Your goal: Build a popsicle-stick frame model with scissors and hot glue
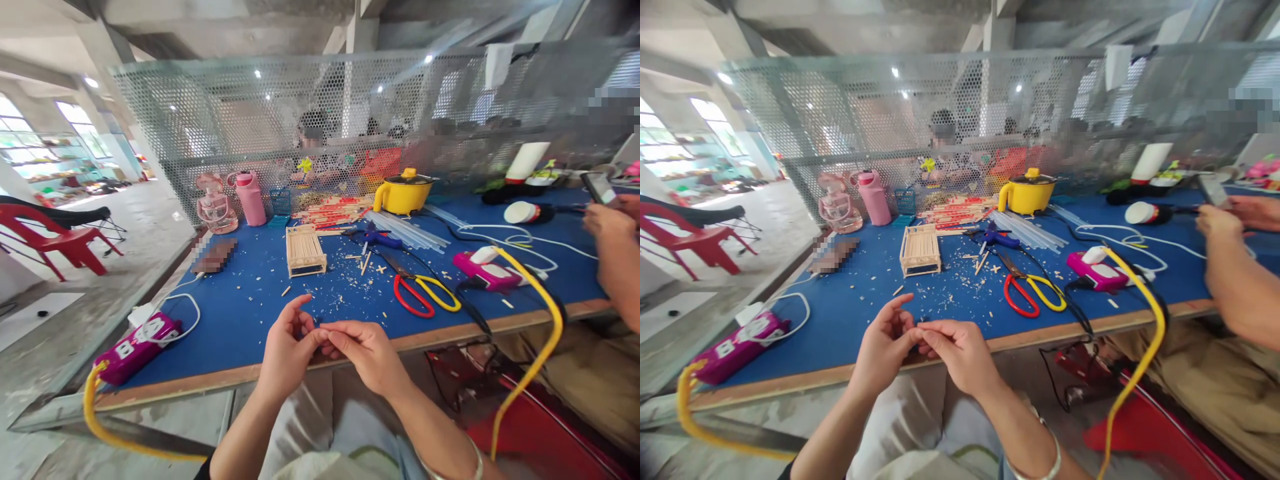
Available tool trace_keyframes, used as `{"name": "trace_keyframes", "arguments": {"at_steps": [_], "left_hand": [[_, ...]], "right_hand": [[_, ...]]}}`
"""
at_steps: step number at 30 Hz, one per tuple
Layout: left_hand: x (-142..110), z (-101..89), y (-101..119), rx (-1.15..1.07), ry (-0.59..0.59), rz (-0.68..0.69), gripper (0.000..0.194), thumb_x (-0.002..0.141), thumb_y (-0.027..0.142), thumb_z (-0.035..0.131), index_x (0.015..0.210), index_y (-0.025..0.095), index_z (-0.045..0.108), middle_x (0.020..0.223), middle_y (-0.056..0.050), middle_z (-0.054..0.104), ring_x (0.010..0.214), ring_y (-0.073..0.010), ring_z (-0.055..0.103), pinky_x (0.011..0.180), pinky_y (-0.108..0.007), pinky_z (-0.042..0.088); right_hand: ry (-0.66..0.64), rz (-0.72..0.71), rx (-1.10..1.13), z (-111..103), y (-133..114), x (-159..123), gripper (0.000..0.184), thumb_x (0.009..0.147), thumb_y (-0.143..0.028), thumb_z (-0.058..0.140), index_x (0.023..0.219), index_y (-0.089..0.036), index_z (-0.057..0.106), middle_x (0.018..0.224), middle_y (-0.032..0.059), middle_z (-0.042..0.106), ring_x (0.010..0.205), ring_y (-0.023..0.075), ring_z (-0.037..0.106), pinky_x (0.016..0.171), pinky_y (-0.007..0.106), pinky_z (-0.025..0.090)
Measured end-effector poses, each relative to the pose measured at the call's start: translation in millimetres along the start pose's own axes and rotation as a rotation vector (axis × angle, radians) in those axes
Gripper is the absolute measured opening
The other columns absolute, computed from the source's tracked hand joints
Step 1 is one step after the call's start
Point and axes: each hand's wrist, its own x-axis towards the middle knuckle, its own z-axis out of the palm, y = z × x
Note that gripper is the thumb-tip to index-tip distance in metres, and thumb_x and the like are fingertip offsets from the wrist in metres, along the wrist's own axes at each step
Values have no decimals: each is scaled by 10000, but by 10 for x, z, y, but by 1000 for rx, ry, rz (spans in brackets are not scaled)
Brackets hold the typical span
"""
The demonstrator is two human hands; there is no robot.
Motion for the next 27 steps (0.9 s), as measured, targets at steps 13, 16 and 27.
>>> {"name": "trace_keyframes", "arguments": {"at_steps": [13,16,27], "left_hand": [[-42,-57,-20,-17,-171,-136,193,725,302,688,833,142,677,675,-15,629,592,-91,536,557,-200,448],[-38,-70,-32,-24,-92,-178,247,794,377,605,871,154,676,685,-19,631,576,-90,527,533,-201,456],[-64,-55,-26,126,-106,44,373,761,256,628,1128,196,608,1048,-75,658,904,-178,615,749,-294,514]], "right_hand": [[-107,-184,-354,-133,-111,-163,215,922,-336,440,771,-196,500,703,-27,498,646,98,431,607,233,357],[-77,-177,-251,-214,-156,-243,244,943,-364,384,793,-206,493,724,-18,530,633,104,453,590,241,367],[57,-75,-757,-260,-209,-148,265,863,-320,528,1112,-240,568,828,10,645,689,145,577,664,265,432]]}}
